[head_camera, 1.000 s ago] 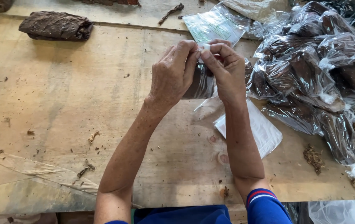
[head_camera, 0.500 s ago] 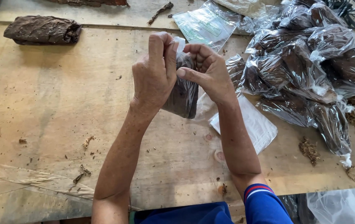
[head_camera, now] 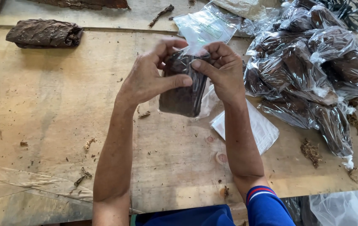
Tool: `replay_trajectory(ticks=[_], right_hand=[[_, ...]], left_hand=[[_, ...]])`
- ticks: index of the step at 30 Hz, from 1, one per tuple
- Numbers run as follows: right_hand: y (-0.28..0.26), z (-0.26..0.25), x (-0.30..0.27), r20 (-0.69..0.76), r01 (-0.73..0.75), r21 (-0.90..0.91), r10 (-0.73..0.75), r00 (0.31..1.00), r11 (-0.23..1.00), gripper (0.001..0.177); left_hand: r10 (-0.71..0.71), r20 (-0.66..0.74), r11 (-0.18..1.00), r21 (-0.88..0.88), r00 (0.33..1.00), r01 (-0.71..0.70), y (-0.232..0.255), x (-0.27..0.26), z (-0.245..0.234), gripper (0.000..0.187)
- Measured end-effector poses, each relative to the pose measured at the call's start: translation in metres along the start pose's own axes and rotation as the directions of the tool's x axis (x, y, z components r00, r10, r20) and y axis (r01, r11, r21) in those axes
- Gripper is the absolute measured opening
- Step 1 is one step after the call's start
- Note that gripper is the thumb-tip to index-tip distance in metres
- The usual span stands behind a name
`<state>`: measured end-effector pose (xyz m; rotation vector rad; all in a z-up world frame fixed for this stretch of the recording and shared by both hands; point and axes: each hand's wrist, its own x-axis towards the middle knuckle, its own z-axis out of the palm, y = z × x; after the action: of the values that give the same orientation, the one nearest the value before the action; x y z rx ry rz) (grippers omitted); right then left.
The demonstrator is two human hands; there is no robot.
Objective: The person places dark brown material into clear plastic bags, folds the top, and ties each bag with a white twist tie. The person repeats this process for multiple items, stacking the finished packages on the table.
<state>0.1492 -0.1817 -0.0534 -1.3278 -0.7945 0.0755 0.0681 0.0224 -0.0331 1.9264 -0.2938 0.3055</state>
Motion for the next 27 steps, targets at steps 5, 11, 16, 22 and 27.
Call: replay_trajectory(ticks=[5,11,16,22,27], right_hand=[[0.005,-0.002,0.001,-0.115,-0.016,0.015,0.017,0.993,1.000,0.021],[-0.021,0.005,-0.002,0.006,-0.080,-0.079,0.081,0.997,0.994,0.061],[-0.009,-0.005,0.004,0.242,-0.211,-0.108,0.231,0.942,0.972,0.043],[0.016,0.000,0.008,0.089,-0.161,-0.229,0.185,0.979,0.960,0.022],[0.049,-0.029,0.019,0.091,-0.234,-0.277,0.268,0.959,0.932,0.029]], left_hand=[[-0.162,-0.135,0.986,-0.060,0.978,0.155,-0.003,0.008,0.006,0.048],[-0.068,-0.231,0.986,-0.162,0.970,0.030,-0.006,0.006,0.003,0.045],[-0.070,-0.300,0.973,-0.231,0.951,-0.001,-0.010,0.005,-0.004,0.041],[-0.026,-0.391,0.996,0.070,0.920,0.058,0.001,-0.002,-0.013,0.049],[0.308,-0.365,0.861,0.500,0.879,-0.094,0.013,-0.019,-0.026,0.055]])
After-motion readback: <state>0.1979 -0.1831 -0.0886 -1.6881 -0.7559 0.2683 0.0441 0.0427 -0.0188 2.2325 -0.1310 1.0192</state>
